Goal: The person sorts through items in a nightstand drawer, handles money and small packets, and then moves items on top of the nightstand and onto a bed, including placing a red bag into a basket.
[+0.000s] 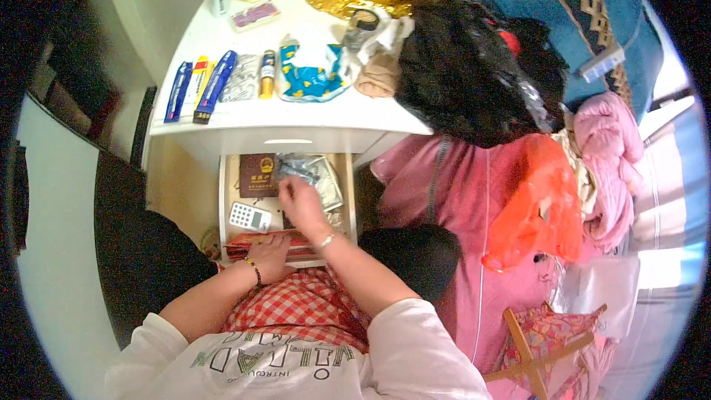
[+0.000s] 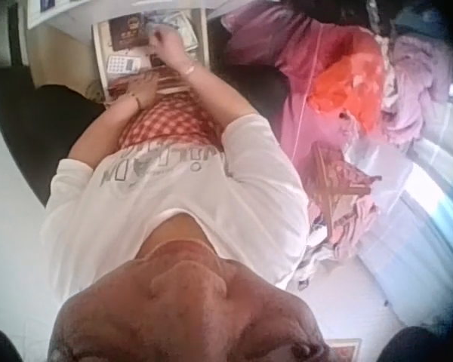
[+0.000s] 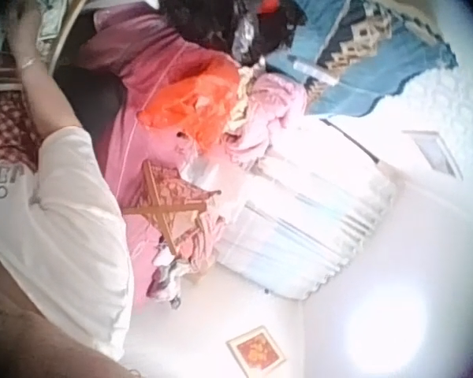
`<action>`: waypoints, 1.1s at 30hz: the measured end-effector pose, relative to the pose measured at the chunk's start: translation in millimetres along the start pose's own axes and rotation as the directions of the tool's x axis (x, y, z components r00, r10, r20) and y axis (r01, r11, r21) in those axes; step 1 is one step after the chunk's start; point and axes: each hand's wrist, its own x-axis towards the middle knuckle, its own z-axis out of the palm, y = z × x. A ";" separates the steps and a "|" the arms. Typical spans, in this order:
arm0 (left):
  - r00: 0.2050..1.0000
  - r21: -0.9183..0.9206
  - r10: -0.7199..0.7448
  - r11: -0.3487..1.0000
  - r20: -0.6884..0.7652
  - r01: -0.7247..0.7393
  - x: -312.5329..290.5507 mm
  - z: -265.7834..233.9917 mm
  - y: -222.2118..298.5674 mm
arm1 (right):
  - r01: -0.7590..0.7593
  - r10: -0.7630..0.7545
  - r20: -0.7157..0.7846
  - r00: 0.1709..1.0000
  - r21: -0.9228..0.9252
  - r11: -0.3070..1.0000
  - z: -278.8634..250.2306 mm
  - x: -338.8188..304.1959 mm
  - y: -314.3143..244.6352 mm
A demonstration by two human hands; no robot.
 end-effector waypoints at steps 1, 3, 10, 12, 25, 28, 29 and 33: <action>1.000 -0.004 0.001 1.000 -0.026 -0.001 3.0 1.1 -0.7 | 0.005 -0.002 -0.096 0.995 0.030 1.000 -30.2 5.7 -22.7; 1.000 0.006 0.006 1.000 0.018 -0.006 1.7 -6.7 0.6 | 0.096 -0.110 -0.316 0.942 -0.061 0.994 -98.4 18.5 -71.6; 0.998 0.023 -0.009 1.000 0.068 0.007 -0.6 -6.0 -1.4 | 0.450 -0.470 -0.817 0.332 -0.301 0.841 -309.3 65.5 -164.9; 0.998 0.024 -0.019 1.000 0.054 0.018 -4.6 -5.8 -3.3 | 0.240 -0.521 -0.757 0.394 -0.463 0.853 -343.4 82.8 -154.5; 0.996 -0.052 0.005 0.999 0.094 0.000 -2.0 -13.5 -2.8 | 0.079 -0.023 0.144 0.989 -0.398 0.914 -74.0 17.5 -55.3; 0.997 -0.054 -0.002 0.998 0.077 0.007 -0.2 -10.9 -0.4 | -0.170 0.253 0.414 0.875 -0.227 0.959 -13.8 -6.8 25.5; 0.998 -0.060 0.003 0.998 0.055 0.001 -1.2 -8.4 -2.4 | -0.167 0.259 0.425 0.867 -0.241 0.956 2.9 -10.3 50.5; 0.999 -0.060 -0.006 0.998 0.047 0.009 0.8 -3.7 -3.8 | -0.043 0.144 0.333 0.932 -0.293 0.955 35.3 -15.6 85.0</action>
